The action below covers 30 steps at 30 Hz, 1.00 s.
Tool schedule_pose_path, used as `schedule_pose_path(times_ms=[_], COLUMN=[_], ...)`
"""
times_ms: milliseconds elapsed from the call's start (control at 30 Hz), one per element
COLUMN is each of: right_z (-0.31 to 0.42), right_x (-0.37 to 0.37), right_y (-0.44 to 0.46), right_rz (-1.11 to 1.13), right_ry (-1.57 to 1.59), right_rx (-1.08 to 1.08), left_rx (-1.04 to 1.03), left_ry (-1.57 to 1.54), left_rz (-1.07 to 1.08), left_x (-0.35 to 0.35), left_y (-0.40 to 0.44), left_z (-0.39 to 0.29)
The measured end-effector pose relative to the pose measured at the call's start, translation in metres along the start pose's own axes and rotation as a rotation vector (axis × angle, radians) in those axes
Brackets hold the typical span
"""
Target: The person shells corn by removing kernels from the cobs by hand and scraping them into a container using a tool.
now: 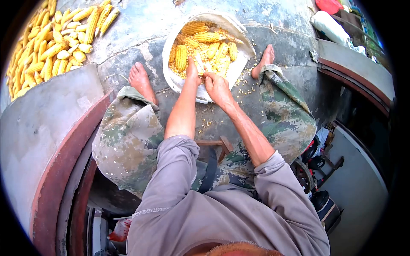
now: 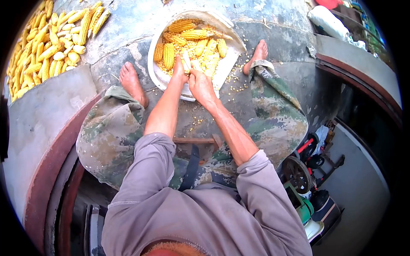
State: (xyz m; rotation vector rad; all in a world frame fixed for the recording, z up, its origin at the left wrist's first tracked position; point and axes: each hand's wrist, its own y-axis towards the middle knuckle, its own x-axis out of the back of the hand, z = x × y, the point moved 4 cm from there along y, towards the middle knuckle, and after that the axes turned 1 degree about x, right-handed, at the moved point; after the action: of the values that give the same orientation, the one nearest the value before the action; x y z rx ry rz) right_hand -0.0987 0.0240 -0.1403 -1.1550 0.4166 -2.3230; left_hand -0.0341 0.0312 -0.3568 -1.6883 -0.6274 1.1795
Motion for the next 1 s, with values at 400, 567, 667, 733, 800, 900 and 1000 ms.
schedule_pose_path(times_ms=[400,567,667,733,800,900,1000], right_z=[-0.012,-0.041,-0.07,-0.094,-0.105,-0.095,-0.022], right_x=[0.012,0.031,0.011,-0.004,-0.011,0.001,0.035], right_y=[0.026,0.007,0.02,0.03,0.031,0.04,0.038], right_rz=[-0.079,-0.105,-0.338,-0.269,-0.19,-0.176,0.078], right_ry=[0.094,0.122,0.062,0.07,0.104,0.095,1.011], right_rx=[-0.041,-0.16,0.075,0.071,-0.044,0.003,-0.201], left_rx=[-0.083,-0.175,-0.307,-0.436,-0.451,-0.416,-0.459], left_ry=[0.04,0.213,0.306,0.362,0.422,0.424,0.517], left_rz=[-0.213,-0.197,-0.156,-0.078,-0.054,0.127,0.299], left_x=[-0.014,-0.015,-0.02,-0.025,-0.034,-0.056,-0.087], left_y=[-0.031,-0.077,-0.105,-0.115,-0.137,-0.16,-0.175], left_z=[-0.011,-0.021,-0.032,-0.04,-0.051,-0.064,-0.075])
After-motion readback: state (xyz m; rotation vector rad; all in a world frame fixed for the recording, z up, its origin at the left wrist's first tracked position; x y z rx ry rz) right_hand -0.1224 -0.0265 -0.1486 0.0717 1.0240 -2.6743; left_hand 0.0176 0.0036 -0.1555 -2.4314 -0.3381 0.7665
